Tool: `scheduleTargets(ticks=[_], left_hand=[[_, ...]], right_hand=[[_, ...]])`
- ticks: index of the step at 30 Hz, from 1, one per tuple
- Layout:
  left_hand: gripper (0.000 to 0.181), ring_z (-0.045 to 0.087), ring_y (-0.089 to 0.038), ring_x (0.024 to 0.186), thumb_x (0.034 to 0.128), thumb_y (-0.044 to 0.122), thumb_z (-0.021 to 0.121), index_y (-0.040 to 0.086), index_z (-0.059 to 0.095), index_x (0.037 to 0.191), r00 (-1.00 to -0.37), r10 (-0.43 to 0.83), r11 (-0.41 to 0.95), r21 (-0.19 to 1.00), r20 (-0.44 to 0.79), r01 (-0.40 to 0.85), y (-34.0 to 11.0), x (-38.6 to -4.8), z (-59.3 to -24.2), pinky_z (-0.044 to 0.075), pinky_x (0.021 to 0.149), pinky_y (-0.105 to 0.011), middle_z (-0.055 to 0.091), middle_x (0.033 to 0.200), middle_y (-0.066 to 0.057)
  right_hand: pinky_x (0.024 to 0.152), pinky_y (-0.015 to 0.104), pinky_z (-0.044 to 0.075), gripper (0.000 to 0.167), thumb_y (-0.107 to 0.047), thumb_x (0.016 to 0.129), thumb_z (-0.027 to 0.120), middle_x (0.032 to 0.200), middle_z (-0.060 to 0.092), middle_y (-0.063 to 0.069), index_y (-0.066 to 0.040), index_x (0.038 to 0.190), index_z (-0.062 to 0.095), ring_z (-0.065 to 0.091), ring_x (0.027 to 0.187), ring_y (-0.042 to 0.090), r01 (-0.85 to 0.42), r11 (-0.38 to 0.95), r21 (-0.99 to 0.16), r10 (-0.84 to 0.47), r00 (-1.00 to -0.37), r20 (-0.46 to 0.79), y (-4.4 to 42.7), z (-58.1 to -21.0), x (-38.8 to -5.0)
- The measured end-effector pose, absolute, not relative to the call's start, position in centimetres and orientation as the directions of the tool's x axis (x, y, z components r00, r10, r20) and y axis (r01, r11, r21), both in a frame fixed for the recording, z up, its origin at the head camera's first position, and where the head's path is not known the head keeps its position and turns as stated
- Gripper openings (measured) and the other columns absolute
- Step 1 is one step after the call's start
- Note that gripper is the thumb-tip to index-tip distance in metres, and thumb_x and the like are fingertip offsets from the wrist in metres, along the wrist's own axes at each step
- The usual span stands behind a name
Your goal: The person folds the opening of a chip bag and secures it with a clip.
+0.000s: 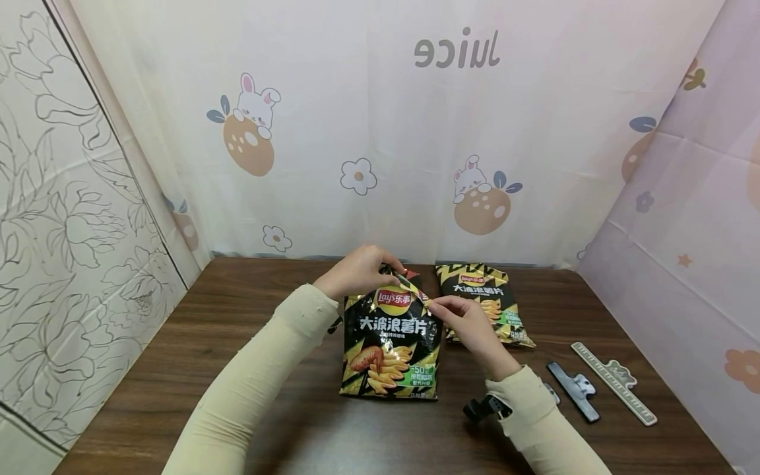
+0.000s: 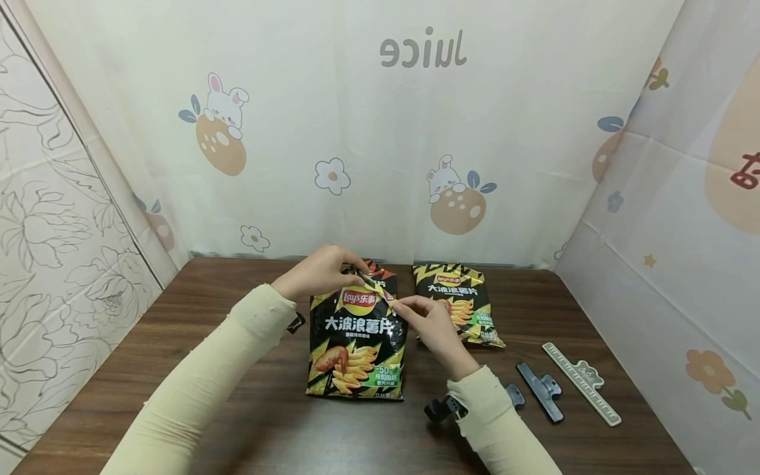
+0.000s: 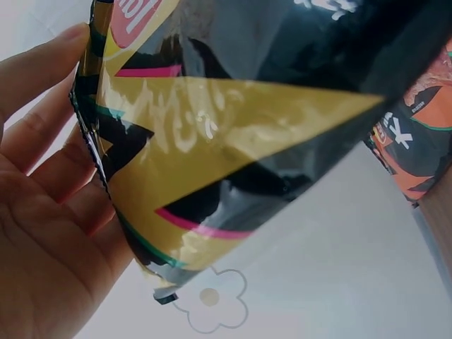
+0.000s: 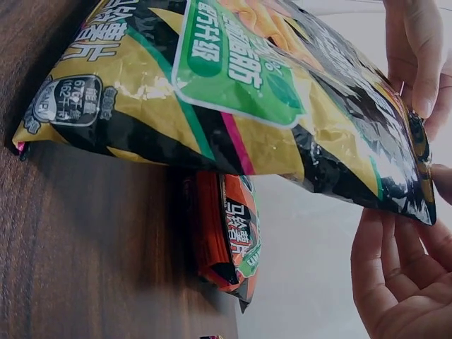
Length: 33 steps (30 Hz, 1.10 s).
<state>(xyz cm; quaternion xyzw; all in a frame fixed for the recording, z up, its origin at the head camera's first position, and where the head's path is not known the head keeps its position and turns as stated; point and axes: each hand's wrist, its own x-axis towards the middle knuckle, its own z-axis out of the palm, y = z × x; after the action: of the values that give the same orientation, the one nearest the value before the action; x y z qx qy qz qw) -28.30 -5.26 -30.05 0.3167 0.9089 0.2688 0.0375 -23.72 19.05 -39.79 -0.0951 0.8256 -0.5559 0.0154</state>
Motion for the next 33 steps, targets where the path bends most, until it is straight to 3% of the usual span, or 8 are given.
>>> scheduleTargets(ticks=[6, 18, 25, 33], left_hand=[[0.024, 0.065, -0.014, 0.097, 0.0923, 0.024, 0.069, 0.012, 0.074, 0.113, -0.785, 0.609, 0.654, 0.489, 0.111, 0.577, -5.2, -28.23, -29.92, 0.053, 0.079, -0.03, 0.072, 0.113, -0.002], [0.021, 0.065, -0.014, 0.084, 0.0949, 0.03, 0.066, 0.016, 0.076, 0.106, -0.767, 0.629, 0.628, 0.5, 0.125, 0.596, -5.13, -28.29, -29.37, 0.052, 0.074, -0.03, 0.074, 0.102, 0.002], [0.02, 0.064, -0.01, 0.081, 0.096, 0.029, 0.064, 0.016, 0.076, 0.105, -0.783, 0.61, 0.649, 0.491, 0.119, 0.581, -5.13, -28.44, -29.5, 0.052, 0.076, -0.03, 0.074, 0.101, 0.002], [0.02, 0.062, -0.01, 0.078, 0.0944, 0.031, 0.066, 0.016, 0.076, 0.103, -0.797, 0.596, 0.667, 0.491, 0.099, 0.561, -5.49, -28.69, -29.84, 0.051, 0.074, -0.03, 0.073, 0.1, 0.002]], right_hand=[[0.072, 0.038, 0.045, 0.037, -0.039, 0.096, 0.063, 0.108, 0.067, 0.002, -0.006, 0.113, 0.071, 0.049, 0.077, 0.014, -0.148, 0.351, -0.924, -0.171, -0.981, 0.092, 19.08, -39.84, -23.78], [0.075, 0.035, 0.048, 0.036, -0.033, 0.095, 0.065, 0.098, 0.067, 0.003, -0.001, 0.112, 0.07, 0.055, 0.082, 0.012, -0.149, 0.304, -0.941, -0.157, -0.982, 0.105, 18.66, -39.69, -23.53], [0.068, 0.03, 0.044, 0.035, -0.032, 0.095, 0.065, 0.094, 0.067, 0.002, -0.001, 0.11, 0.07, 0.05, 0.076, 0.013, -0.166, 0.297, -0.94, -0.16, -0.979, 0.123, 18.54, -39.6, -23.36], [0.072, 0.033, 0.048, 0.033, -0.03, 0.095, 0.066, 0.093, 0.067, 0.002, 0.0, 0.108, 0.07, 0.055, 0.078, 0.011, -0.187, 0.291, -0.938, -0.166, -0.976, 0.143, 18.57, -39.74, -23.34]])
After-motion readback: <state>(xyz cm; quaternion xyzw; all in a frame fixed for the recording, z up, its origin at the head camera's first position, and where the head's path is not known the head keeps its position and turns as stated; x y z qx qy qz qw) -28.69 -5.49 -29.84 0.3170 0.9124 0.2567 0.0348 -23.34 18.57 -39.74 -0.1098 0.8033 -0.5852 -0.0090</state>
